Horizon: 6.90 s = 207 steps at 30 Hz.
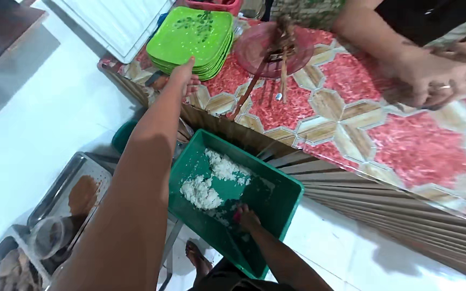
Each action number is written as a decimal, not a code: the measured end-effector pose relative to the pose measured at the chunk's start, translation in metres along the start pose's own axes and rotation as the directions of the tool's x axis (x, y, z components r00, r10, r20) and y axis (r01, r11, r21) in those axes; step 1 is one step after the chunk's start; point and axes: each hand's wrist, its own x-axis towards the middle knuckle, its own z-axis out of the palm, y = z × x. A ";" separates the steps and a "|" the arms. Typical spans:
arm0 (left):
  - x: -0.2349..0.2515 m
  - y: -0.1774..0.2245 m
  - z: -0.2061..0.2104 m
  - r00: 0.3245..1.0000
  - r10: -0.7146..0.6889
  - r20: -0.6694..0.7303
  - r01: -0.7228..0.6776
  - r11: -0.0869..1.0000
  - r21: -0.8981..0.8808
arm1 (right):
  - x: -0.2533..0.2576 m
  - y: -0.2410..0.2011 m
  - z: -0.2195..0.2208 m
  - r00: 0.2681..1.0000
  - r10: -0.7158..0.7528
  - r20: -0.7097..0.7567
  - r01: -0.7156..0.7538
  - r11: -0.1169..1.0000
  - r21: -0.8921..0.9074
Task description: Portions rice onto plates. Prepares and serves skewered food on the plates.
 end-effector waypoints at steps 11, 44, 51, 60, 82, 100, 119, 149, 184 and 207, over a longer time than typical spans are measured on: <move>0.004 0.009 0.010 0.997 -0.065 0.037 0.070 0.987 -0.143 | 0.003 -0.009 0.002 0.993 0.088 0.072 -0.100 0.979 0.177; -0.174 -0.024 0.005 0.908 0.369 0.198 -0.333 0.923 -0.194 | -0.017 -0.027 0.011 0.974 0.030 0.223 -0.018 0.998 -0.055; -0.217 -0.037 0.181 0.696 0.172 0.697 -0.087 0.984 -0.155 | -0.011 -0.019 0.023 0.980 0.101 0.172 -0.136 0.969 0.204; -0.175 -0.047 0.242 0.727 0.063 0.684 -0.172 0.981 0.093 | -0.012 -0.015 0.022 0.984 0.059 0.168 -0.069 0.996 0.052; -0.238 -0.446 0.101 0.778 -0.541 0.320 0.620 0.744 -0.249 | 0.115 -0.083 -0.086 0.855 -0.225 -0.467 0.146 0.969 -0.200; -0.226 -0.444 0.093 0.685 -0.583 0.438 0.719 0.638 -0.275 | 0.047 -0.099 0.038 0.992 -0.016 -0.125 0.017 1.000 0.008; -0.232 -0.438 0.086 0.680 -0.602 0.419 0.728 0.624 -0.285 | 0.003 -0.045 -0.025 0.963 -0.265 0.038 0.185 0.760 0.623; -0.300 -0.417 0.043 0.698 -0.555 0.453 0.636 0.771 -0.036 | -0.201 0.054 -0.380 0.204 -0.193 -0.960 0.031 0.981 -0.191; -0.044 -0.032 0.001 0.993 0.114 0.044 -0.116 0.991 0.066 | -0.175 0.008 -0.060 0.670 -0.100 -0.736 0.705 0.398 0.588; -0.195 -0.007 0.015 0.896 0.401 0.192 -0.391 0.916 -0.091 | -0.155 0.034 -0.024 0.816 -0.242 -0.525 0.568 0.503 0.651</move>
